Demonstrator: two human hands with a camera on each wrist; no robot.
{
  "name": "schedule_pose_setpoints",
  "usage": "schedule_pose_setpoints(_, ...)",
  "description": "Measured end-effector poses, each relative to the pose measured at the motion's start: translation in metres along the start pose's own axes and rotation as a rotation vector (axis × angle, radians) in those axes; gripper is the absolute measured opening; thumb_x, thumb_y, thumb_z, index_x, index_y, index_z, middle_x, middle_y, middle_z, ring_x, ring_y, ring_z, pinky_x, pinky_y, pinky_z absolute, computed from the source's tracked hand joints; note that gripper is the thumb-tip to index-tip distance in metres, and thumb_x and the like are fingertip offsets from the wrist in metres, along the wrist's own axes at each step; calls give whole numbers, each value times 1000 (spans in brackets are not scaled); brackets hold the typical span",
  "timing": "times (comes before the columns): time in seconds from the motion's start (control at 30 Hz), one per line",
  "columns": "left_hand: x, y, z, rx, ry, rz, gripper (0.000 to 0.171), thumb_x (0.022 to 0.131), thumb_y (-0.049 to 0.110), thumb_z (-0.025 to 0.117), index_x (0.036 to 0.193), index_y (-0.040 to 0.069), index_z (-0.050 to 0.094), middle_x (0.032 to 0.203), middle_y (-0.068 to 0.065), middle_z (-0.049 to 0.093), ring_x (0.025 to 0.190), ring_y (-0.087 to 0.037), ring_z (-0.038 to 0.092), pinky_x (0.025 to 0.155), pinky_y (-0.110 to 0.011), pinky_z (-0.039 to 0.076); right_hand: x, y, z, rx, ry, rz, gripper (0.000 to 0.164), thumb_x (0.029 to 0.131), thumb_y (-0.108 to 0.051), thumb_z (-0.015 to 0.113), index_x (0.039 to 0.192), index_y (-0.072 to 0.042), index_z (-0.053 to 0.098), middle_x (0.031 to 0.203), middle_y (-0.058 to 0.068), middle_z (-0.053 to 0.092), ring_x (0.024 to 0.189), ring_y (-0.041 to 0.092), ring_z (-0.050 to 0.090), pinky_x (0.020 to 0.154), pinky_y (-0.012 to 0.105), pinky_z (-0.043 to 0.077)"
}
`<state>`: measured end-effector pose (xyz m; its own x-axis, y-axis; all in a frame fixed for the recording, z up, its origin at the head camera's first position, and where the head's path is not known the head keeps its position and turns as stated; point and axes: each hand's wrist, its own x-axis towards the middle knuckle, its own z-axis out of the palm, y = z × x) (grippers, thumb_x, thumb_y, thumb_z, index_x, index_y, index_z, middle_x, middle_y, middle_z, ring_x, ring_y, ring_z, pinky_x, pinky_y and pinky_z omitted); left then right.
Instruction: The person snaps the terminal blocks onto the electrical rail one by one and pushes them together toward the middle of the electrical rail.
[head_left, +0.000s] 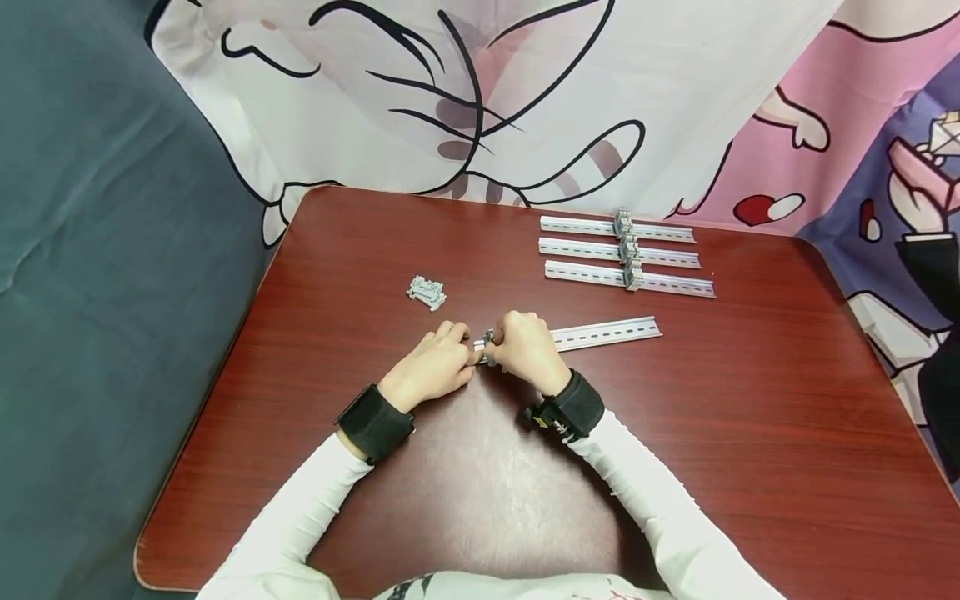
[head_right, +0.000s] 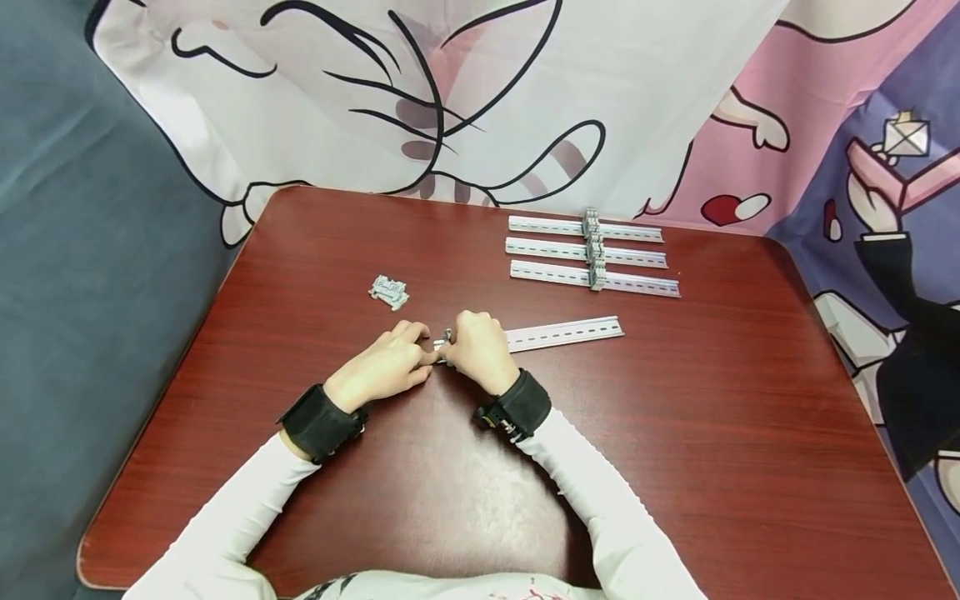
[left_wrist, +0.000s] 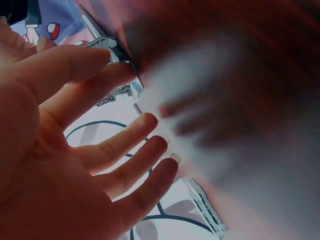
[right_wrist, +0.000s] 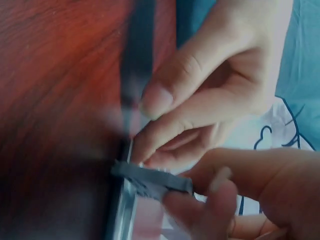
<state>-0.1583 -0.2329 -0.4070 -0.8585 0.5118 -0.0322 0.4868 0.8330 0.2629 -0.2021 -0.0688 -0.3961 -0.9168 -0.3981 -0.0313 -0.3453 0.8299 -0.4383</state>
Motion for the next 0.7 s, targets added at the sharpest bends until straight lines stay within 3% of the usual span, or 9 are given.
schedule_pose_setpoints(0.13,1,-1,1,-42,5,-2,19,88,15,63,69,13,65,118,-16,53,108,-32,47,82,-45,46,3,-5,3,13,-6,28,35,69,-13,72,46,-15,47,47,-7,42,51,17,49,48,28,37)
schedule_pose_setpoints(0.3,0,0,-2,-61,-6,-8,22,88,14,62,66,14,62,122,-17,52,112,-34,45,83,-46,45,11,-8,-1,-2,-56,61,24,69,-12,73,51,-12,57,55,-1,56,62,22,58,59,35,47)
schedule_pose_setpoints(0.47,0,1,-3,-66,-12,-10,19,88,14,63,70,13,68,124,-17,52,115,-34,46,84,-46,45,12,-11,-3,-17,-106,82,35,70,-11,72,47,-15,47,51,-4,46,60,19,52,57,33,42)
schedule_pose_setpoints(0.6,1,-1,-3,-76,-40,-15,17,89,15,62,75,13,72,126,-16,52,117,-33,45,87,-46,45,10,-11,-2,-15,-97,84,40,69,-13,73,45,-17,42,48,-6,41,57,18,49,54,30,37)
schedule_pose_setpoints(0.7,2,-9,-3,-86,-45,-33,18,91,19,60,90,12,78,123,-13,56,114,-30,50,87,-45,46,7,-10,0,-9,-68,71,42,70,-16,75,45,-17,42,48,-7,40,54,17,47,51,29,35)
